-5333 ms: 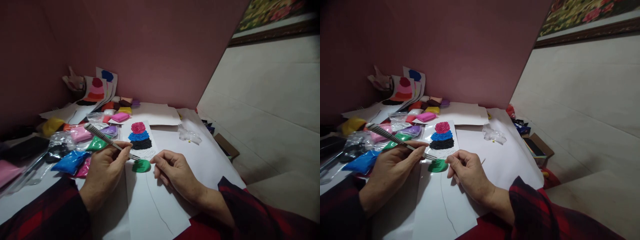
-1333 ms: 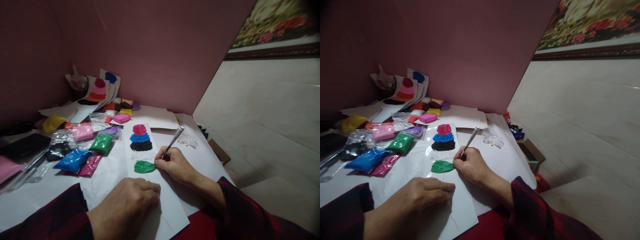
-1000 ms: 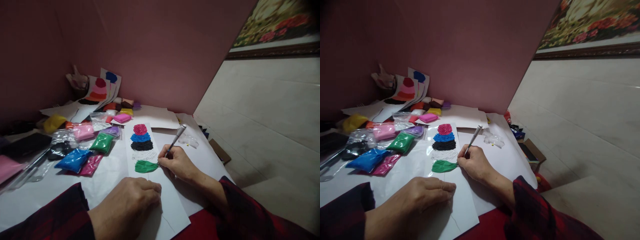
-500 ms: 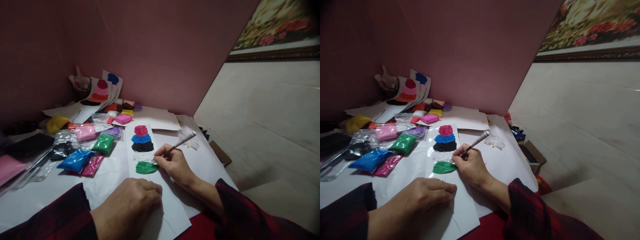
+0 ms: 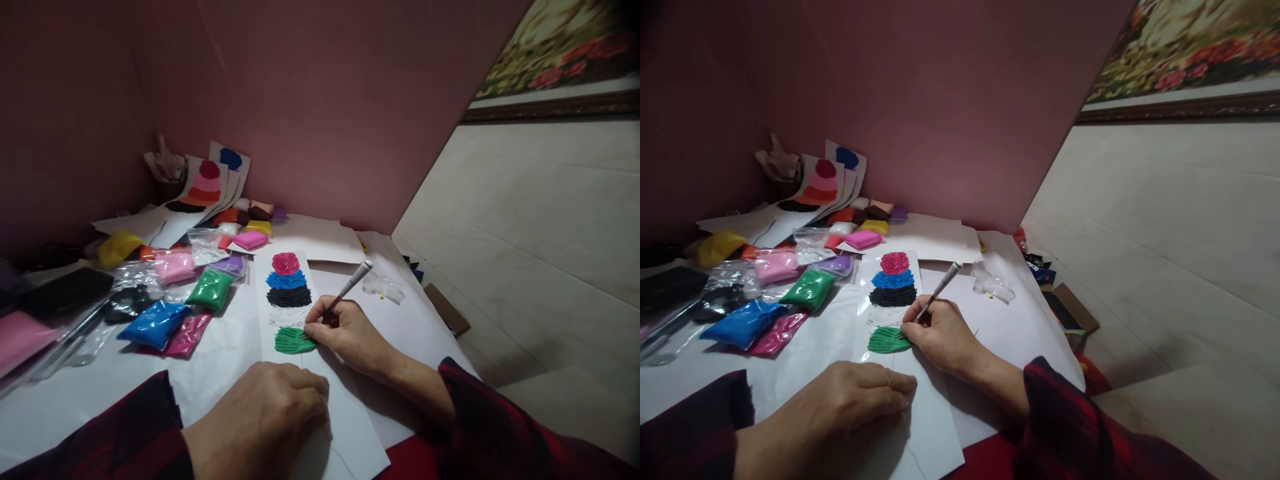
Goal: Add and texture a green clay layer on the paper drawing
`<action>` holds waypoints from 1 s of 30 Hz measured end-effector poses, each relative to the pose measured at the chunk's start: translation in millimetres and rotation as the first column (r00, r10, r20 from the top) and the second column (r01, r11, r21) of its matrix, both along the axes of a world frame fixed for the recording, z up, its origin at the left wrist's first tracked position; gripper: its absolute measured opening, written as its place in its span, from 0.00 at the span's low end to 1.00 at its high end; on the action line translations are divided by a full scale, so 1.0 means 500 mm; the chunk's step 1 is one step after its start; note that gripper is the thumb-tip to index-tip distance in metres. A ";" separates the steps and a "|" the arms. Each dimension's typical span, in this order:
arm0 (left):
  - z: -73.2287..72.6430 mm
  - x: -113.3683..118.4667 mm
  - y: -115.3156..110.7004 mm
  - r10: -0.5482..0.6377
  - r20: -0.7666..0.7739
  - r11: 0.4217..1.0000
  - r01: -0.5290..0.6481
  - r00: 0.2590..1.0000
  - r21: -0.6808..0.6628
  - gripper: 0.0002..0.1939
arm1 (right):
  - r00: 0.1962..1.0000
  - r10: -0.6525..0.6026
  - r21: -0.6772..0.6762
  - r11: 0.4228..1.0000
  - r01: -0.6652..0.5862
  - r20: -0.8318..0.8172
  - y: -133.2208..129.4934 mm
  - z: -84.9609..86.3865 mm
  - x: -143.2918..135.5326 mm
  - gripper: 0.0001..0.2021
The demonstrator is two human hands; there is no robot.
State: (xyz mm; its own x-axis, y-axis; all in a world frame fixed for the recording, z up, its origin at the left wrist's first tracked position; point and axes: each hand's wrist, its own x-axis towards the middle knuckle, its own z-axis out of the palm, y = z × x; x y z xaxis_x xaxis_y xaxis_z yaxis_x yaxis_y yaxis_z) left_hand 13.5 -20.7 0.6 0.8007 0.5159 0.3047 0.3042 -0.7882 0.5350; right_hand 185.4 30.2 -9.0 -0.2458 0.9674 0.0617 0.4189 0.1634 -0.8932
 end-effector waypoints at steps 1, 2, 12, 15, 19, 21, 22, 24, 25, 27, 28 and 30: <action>0.001 0.000 0.001 -0.012 -0.014 1.000 0.012 1.000 -0.023 0.10 | 1.000 0.003 -0.009 1.000 -0.003 -0.003 0.003 0.001 0.003 0.01; 0.001 0.000 0.002 -0.020 -0.032 0.999 0.019 0.999 -0.051 0.10 | 1.000 0.003 -0.016 1.000 -0.003 -0.008 0.005 0.001 0.006 0.01; -0.004 0.001 0.003 -0.017 -0.044 0.996 0.013 0.999 -0.090 0.11 | 0.998 -0.020 -0.040 0.999 0.018 -0.067 0.015 0.005 0.015 0.02; -0.001 0.001 0.003 -0.022 -0.052 0.996 0.017 0.998 -0.088 0.10 | 0.996 -0.036 -0.093 0.995 0.029 -0.081 0.015 0.006 0.016 0.03; -0.002 0.000 0.003 -0.038 -0.025 0.998 0.036 0.999 -0.057 0.11 | 0.992 -0.048 -0.142 0.989 0.031 -0.120 0.016 0.007 0.018 0.03; -0.006 -0.001 0.002 -0.042 0.001 0.998 0.042 0.999 -0.044 0.11 | 0.991 -0.053 -0.141 0.989 0.036 -0.119 0.017 0.008 0.019 0.03; -0.008 -0.001 0.001 -0.038 0.014 0.998 0.038 0.999 -0.043 0.12 | 0.992 -0.059 -0.139 0.989 0.043 -0.113 0.017 0.008 0.020 0.03; -0.011 -0.001 0.000 -0.029 0.038 0.999 0.031 0.999 -0.042 0.13 | 0.993 -0.073 -0.138 0.989 0.059 -0.097 0.018 0.008 0.021 0.03; -0.011 -0.002 0.000 -0.026 0.043 0.999 0.028 0.999 -0.043 0.13 | 0.992 -0.080 -0.139 0.988 0.066 -0.093 0.018 0.007 0.021 0.03; -0.011 -0.002 0.000 -0.023 0.041 0.998 0.025 0.999 -0.050 0.14 | 0.990 -0.099 -0.135 0.987 0.085 -0.103 0.018 0.004 0.021 0.03; -0.011 -0.002 0.000 -0.025 0.036 0.998 0.027 0.999 -0.053 0.14 | 0.987 -0.114 -0.123 0.987 0.101 -0.110 0.017 0.001 0.020 0.03; -0.011 -0.003 0.001 -0.028 0.023 0.998 0.030 0.999 -0.062 0.13 | 0.980 -0.154 -0.080 0.986 0.145 -0.122 0.015 -0.005 0.020 0.04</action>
State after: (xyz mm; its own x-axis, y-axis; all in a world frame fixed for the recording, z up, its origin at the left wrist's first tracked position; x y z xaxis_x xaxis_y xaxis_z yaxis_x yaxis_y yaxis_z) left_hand 11.7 -20.4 -4.8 0.8089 0.5112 0.2906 0.2694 -0.7614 0.5897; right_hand 195.4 37.6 -11.7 -0.0926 0.9956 0.0139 0.3158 0.0426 -0.9479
